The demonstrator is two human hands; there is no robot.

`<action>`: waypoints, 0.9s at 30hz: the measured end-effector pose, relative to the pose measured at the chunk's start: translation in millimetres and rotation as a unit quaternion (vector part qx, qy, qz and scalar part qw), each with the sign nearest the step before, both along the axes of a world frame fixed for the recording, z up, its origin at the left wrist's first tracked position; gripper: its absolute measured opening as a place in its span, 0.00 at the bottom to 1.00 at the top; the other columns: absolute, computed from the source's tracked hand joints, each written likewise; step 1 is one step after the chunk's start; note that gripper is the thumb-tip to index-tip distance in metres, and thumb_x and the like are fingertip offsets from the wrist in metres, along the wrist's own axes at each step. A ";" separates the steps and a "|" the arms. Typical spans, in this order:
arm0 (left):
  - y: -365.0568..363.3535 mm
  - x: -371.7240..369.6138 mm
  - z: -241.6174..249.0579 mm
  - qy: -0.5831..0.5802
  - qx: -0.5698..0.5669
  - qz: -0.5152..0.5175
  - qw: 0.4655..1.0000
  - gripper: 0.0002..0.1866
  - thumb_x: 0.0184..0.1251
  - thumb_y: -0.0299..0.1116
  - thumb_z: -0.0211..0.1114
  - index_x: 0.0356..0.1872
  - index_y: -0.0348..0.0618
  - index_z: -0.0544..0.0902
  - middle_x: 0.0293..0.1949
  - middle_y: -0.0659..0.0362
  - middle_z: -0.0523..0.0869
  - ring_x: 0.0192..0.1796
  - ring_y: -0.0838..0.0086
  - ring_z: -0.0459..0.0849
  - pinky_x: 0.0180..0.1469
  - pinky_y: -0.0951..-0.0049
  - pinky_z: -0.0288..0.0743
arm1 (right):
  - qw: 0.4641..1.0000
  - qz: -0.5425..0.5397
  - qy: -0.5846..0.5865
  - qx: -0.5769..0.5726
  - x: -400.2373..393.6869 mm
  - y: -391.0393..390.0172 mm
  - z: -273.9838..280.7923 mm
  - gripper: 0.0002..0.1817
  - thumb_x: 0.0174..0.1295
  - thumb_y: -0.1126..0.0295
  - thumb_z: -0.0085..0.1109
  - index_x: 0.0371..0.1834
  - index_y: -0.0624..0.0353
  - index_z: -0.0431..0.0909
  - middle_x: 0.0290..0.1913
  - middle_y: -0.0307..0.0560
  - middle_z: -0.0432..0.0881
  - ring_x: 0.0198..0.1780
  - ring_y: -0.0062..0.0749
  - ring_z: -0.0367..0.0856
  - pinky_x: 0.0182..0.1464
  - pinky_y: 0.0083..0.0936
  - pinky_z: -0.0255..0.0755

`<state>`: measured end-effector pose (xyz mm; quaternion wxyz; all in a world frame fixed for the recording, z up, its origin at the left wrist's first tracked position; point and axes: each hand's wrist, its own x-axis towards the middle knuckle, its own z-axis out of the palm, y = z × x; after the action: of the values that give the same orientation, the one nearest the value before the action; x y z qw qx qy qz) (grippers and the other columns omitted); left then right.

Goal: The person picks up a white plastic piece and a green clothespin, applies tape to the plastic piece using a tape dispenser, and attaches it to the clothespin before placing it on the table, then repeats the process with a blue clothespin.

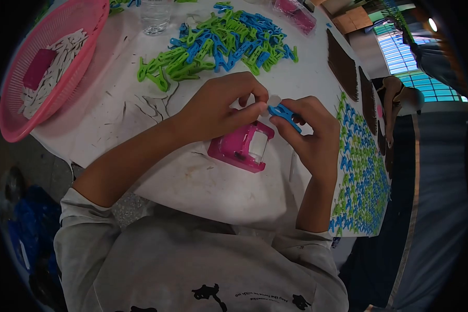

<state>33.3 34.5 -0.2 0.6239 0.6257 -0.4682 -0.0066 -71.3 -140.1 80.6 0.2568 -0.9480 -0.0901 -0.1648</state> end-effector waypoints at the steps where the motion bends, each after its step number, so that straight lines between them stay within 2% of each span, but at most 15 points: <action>1: -0.3 -1.3 -0.5 0.000 0.001 -0.003 1.000 0.06 0.65 0.32 0.66 0.38 0.44 0.79 0.34 0.61 0.81 0.30 0.74 0.78 0.31 0.74 0.72 | 1.000 0.005 -0.015 -0.016 -1.6 1.8 0.8 0.15 0.50 0.73 0.75 0.42 0.61 0.84 0.33 0.44 0.83 0.32 0.25 0.79 0.33 0.20 0.71; 3: -2.8 -2.7 -0.8 -0.029 -0.036 0.016 0.999 0.06 0.65 0.31 0.66 0.38 0.43 0.80 0.34 0.60 0.81 0.30 0.72 0.77 0.31 0.73 0.73 | 0.999 0.005 -0.032 -0.033 -3.4 3.8 4.0 0.14 0.50 0.73 0.75 0.41 0.61 0.85 0.33 0.44 0.83 0.33 0.26 0.81 0.33 0.21 0.73; 7: -2.5 -5.2 -0.6 -0.040 -0.039 0.017 0.998 0.06 0.64 0.31 0.67 0.38 0.42 0.80 0.34 0.60 0.82 0.32 0.69 0.79 0.33 0.72 0.74 | 0.995 0.031 -0.063 -0.071 -6.5 6.0 7.6 0.14 0.49 0.75 0.75 0.40 0.62 0.85 0.33 0.46 0.84 0.34 0.29 0.83 0.33 0.22 0.75; 9: -2.9 -4.2 -0.2 -0.137 -0.072 0.043 0.987 0.06 0.63 0.29 0.68 0.38 0.42 0.80 0.36 0.59 0.83 0.35 0.67 0.81 0.36 0.70 0.76 | 0.994 0.033 -0.068 -0.080 -8.2 7.7 8.8 0.15 0.48 0.76 0.75 0.40 0.62 0.85 0.33 0.46 0.84 0.34 0.29 0.83 0.33 0.23 0.75; 11: -2.5 -5.1 0.4 -0.146 -0.080 0.041 0.985 0.07 0.62 0.28 0.69 0.38 0.42 0.80 0.36 0.58 0.83 0.36 0.66 0.82 0.37 0.70 0.77 | 0.994 0.027 -0.082 -0.071 -10.6 10.8 9.7 0.14 0.46 0.74 0.74 0.38 0.61 0.85 0.32 0.44 0.83 0.32 0.35 0.79 0.33 0.29 0.74; 13: -2.4 -5.2 0.3 -0.154 -0.088 0.037 0.983 0.07 0.61 0.28 0.69 0.38 0.41 0.80 0.37 0.58 0.84 0.38 0.65 0.83 0.38 0.69 0.78 | 0.992 0.035 -0.090 -0.080 -11.4 11.1 10.8 0.14 0.46 0.74 0.74 0.38 0.61 0.84 0.32 0.44 0.83 0.32 0.35 0.79 0.33 0.29 0.73; 15: -2.3 -4.0 -0.1 -0.183 -0.110 0.033 0.976 0.08 0.59 0.19 0.68 0.39 0.37 0.82 0.38 0.55 0.85 0.35 0.69 0.82 0.36 0.73 0.74 | 0.990 0.043 -0.098 -0.088 -12.2 10.6 13.2 0.14 0.46 0.74 0.74 0.38 0.62 0.84 0.32 0.45 0.82 0.32 0.36 0.79 0.32 0.30 0.73; 19: -0.8 -5.1 2.3 -0.192 -0.110 0.028 0.975 0.08 0.59 0.19 0.68 0.39 0.37 0.82 0.38 0.54 0.85 0.35 0.69 0.82 0.36 0.73 0.74 | 0.985 0.063 -0.111 -0.115 -14.1 12.0 16.1 0.15 0.46 0.75 0.73 0.38 0.63 0.83 0.32 0.45 0.80 0.32 0.36 0.78 0.31 0.30 0.72; 21: -1.0 -6.0 2.2 -0.172 -0.096 0.043 0.979 0.08 0.59 0.24 0.69 0.39 0.41 0.81 0.37 0.56 0.85 0.38 0.65 0.83 0.39 0.69 0.78 | 0.983 0.060 -0.119 -0.122 -14.0 13.6 16.0 0.15 0.46 0.75 0.73 0.38 0.63 0.83 0.31 0.45 0.79 0.32 0.37 0.77 0.31 0.31 0.72; 27: -4.6 -3.3 -3.6 -0.194 -0.091 0.042 0.976 0.12 0.52 0.21 0.70 0.39 0.43 0.83 0.37 0.58 0.85 0.39 0.64 0.83 0.41 0.69 0.76 | 0.968 0.061 -0.140 -0.199 -14.8 20.7 18.8 0.19 0.36 0.76 0.73 0.35 0.63 0.80 0.29 0.43 0.72 0.29 0.34 0.72 0.31 0.29 0.69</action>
<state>30.0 29.9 -3.8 0.5749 0.5750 -0.5524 0.1836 -86.0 -119.3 99.4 0.0578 -0.9403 -0.2136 -0.2586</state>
